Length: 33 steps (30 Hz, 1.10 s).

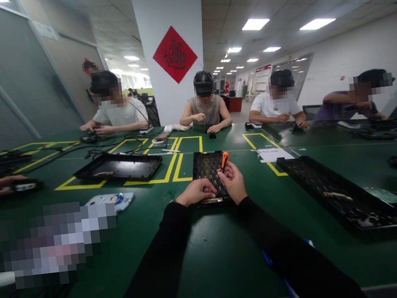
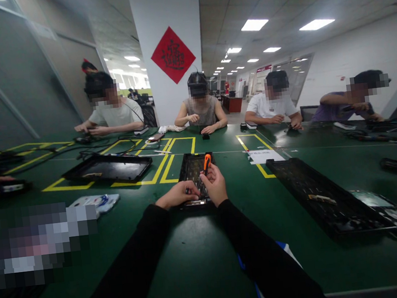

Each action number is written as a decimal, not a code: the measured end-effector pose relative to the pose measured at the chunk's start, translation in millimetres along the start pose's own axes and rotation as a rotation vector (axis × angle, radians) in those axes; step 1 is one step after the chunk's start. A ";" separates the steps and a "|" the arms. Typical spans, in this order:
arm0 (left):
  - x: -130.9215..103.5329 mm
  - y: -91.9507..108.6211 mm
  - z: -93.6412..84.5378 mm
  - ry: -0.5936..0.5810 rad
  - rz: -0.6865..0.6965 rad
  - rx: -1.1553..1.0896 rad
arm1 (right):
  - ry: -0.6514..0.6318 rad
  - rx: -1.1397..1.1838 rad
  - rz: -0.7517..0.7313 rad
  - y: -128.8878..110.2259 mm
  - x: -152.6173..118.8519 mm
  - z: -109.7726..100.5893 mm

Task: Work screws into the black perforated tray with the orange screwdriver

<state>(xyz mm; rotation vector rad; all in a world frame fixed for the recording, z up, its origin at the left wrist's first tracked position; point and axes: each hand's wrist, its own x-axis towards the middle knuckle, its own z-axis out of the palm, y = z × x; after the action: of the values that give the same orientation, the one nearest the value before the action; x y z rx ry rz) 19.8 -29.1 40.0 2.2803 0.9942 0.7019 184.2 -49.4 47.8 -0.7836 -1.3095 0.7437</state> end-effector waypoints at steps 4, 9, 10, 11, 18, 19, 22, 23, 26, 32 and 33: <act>-0.7 3.8 -0.8 -0.019 0.013 -0.004 | 0.024 0.007 0.021 0.7 0.7 0.6; -0.9 7.2 -1.3 -0.021 -0.009 -0.005 | 0.041 0.003 0.025 -0.2 0.3 1.2; -0.8 7.0 -0.9 -0.014 -0.014 0.003 | 0.047 0.001 0.022 -0.4 0.1 1.3; -0.7 6.6 -0.3 -0.007 -0.015 0.015 | 0.053 0.001 0.020 -0.5 -0.1 1.4; 1.1 2.3 2.3 0.013 0.007 0.091 | 0.055 0.013 0.001 0.4 -0.3 1.2; 1.1 2.1 2.5 0.008 0.005 0.078 | 0.055 0.015 0.000 0.5 -0.3 1.2; 0.3 2.5 2.8 0.000 -0.018 0.030 | 0.055 0.022 0.012 -0.3 -0.3 1.3; 0.0 2.7 2.8 0.003 -0.029 0.016 | 0.052 0.021 0.022 -0.8 -0.4 1.3; -0.5 2.9 2.4 0.006 -0.044 0.006 | 0.003 0.021 0.066 -2.3 -0.3 0.5; 0.4 3.1 2.1 0.014 -0.075 0.050 | -0.074 0.048 0.103 -1.9 1.2 -2.0; 0.4 3.6 2.2 0.018 -0.083 0.050 | -0.071 0.038 0.101 -1.4 1.3 -1.9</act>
<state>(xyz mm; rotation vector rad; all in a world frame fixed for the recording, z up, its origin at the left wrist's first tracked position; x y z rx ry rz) 23.2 -31.4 40.9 2.2646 1.1200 0.6707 186.3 -49.2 49.5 -0.8037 -1.3232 0.8815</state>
